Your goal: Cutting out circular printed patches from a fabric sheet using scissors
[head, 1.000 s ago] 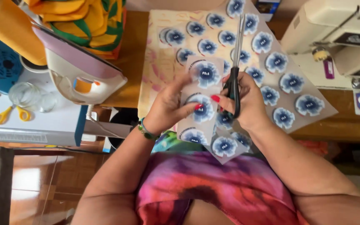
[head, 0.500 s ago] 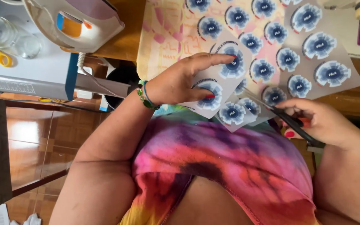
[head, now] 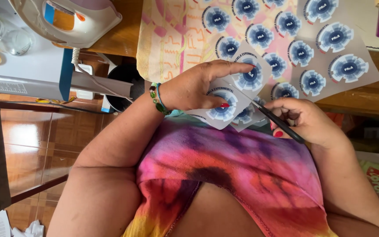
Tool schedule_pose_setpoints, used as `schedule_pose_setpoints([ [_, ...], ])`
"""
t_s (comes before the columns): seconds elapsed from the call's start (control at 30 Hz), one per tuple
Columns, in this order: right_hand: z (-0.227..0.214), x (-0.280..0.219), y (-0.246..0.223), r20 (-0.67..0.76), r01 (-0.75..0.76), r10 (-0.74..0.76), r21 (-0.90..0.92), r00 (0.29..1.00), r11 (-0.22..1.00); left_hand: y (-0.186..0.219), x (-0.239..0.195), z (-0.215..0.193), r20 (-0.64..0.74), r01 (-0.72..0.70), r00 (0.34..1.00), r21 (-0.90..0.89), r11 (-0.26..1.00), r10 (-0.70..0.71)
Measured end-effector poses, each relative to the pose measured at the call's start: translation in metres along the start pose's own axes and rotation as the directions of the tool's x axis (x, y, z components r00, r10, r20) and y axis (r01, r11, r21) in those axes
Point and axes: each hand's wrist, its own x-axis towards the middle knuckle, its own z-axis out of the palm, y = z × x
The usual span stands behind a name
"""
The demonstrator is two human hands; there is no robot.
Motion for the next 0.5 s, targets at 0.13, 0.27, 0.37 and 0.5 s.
schedule_pose_setpoints([
  [0.13, -0.0010, 0.0001, -0.0070, 0.006, -0.030, 0.031, -0.071, 1.000, 0.997, -0.0020, 0.0016, -0.0007, 0.012, -0.024, 1.000, -0.020, 1.000, 0.024],
  [0.27, 0.0001, -0.0005, -0.0088, 0.012, -0.021, 0.022, -0.082, 1.000, 0.996, -0.0053, 0.0022, -0.0007, 0.026, -0.017, 1.000, 0.000, 1.000, 0.017],
  [0.37, 0.0014, -0.0015, -0.0056, -0.002, -0.034, 0.034, -0.070, 0.999, 0.997, -0.0064, 0.0012, 0.0001, 0.024, -0.032, 0.999, -0.010, 0.999, 0.033],
  [0.5, 0.0074, -0.0024, -0.0058, -0.027, 0.015, -0.013, 0.058, 1.000, 0.998, -0.0046, -0.0006, -0.0009, 0.017, -0.025, 1.000, -0.008, 1.000, 0.025],
])
